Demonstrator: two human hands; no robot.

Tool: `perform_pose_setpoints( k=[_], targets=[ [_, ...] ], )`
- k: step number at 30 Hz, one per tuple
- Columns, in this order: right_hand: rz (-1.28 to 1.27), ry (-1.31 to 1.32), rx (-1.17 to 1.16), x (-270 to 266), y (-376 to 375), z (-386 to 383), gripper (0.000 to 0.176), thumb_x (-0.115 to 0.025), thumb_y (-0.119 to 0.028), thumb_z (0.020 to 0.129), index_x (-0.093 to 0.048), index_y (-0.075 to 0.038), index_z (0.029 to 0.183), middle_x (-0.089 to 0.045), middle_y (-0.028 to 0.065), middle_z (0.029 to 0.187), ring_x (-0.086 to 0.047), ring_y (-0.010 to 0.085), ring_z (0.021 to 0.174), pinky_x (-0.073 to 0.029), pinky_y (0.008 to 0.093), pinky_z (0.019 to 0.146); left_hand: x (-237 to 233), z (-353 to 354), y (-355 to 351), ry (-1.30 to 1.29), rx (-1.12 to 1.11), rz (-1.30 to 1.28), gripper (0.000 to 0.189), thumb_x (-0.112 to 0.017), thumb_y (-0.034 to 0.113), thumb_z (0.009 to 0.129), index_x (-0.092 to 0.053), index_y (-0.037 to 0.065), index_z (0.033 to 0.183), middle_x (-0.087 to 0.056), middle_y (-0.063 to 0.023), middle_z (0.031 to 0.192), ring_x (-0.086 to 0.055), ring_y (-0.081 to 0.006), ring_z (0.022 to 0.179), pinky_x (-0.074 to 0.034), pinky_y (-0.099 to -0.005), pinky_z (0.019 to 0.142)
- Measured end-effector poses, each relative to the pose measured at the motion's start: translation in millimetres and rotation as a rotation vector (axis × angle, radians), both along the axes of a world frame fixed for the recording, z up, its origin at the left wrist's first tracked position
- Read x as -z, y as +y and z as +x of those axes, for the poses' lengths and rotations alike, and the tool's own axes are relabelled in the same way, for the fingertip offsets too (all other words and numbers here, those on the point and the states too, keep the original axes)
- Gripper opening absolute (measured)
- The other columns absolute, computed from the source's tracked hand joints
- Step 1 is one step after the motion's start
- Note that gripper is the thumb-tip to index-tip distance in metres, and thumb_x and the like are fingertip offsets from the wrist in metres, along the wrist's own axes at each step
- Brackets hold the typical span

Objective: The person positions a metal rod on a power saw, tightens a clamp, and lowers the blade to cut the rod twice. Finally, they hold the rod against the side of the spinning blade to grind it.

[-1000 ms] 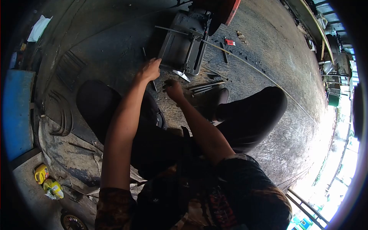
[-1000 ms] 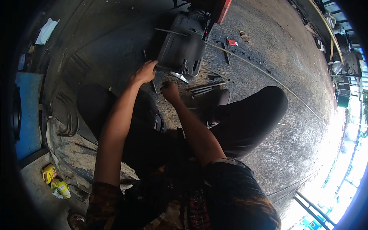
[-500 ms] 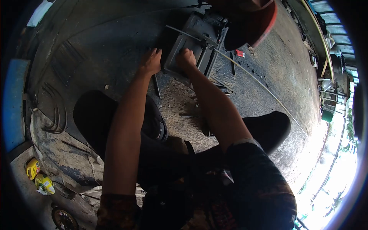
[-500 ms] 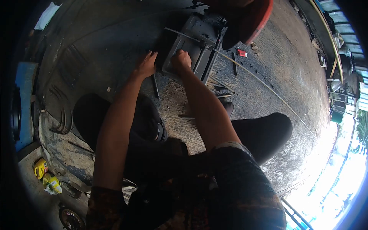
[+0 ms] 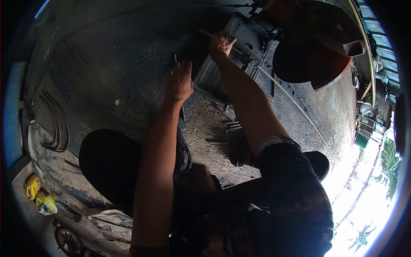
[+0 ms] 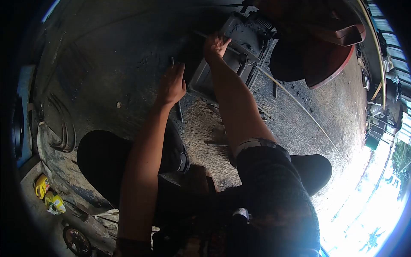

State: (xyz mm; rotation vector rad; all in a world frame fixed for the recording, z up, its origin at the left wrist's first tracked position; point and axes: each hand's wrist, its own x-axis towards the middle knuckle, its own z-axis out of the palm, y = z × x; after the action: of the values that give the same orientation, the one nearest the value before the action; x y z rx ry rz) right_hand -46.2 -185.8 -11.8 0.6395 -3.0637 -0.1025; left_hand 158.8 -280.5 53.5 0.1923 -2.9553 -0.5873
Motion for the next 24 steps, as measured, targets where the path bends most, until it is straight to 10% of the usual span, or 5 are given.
perform_pose_setpoints(
  k=[6,24],
  targets=[
    [-0.202,-0.073,-0.275,-3,-31,3,0.029,-0.052,-0.023,0.086,-0.059,-0.013,0.112,-0.051,0.0088,0.121,-0.044,0.0295,0.122,-0.026,0.0576,0.106,6,-1,2,0.151,-0.014,0.002,0.053,-0.064,0.007,0.076,-0.045,-0.001,0.124,-0.051,-0.0172,0.118,-0.050,-0.0346,0.113,-0.044,-0.0453,0.093],
    [-0.096,-0.234,-0.128,-13,7,62,0.032,-0.047,-0.017,0.091,-0.055,-0.001,0.118,-0.044,0.0183,0.132,-0.049,0.0396,0.119,-0.045,0.0473,0.094,-39,19,10,0.030,0.037,0.045,0.052,-0.066,0.008,0.075,-0.046,-0.003,0.122,-0.052,-0.0204,0.111,-0.051,-0.0368,0.107,-0.043,-0.0443,0.094]
  ],
)
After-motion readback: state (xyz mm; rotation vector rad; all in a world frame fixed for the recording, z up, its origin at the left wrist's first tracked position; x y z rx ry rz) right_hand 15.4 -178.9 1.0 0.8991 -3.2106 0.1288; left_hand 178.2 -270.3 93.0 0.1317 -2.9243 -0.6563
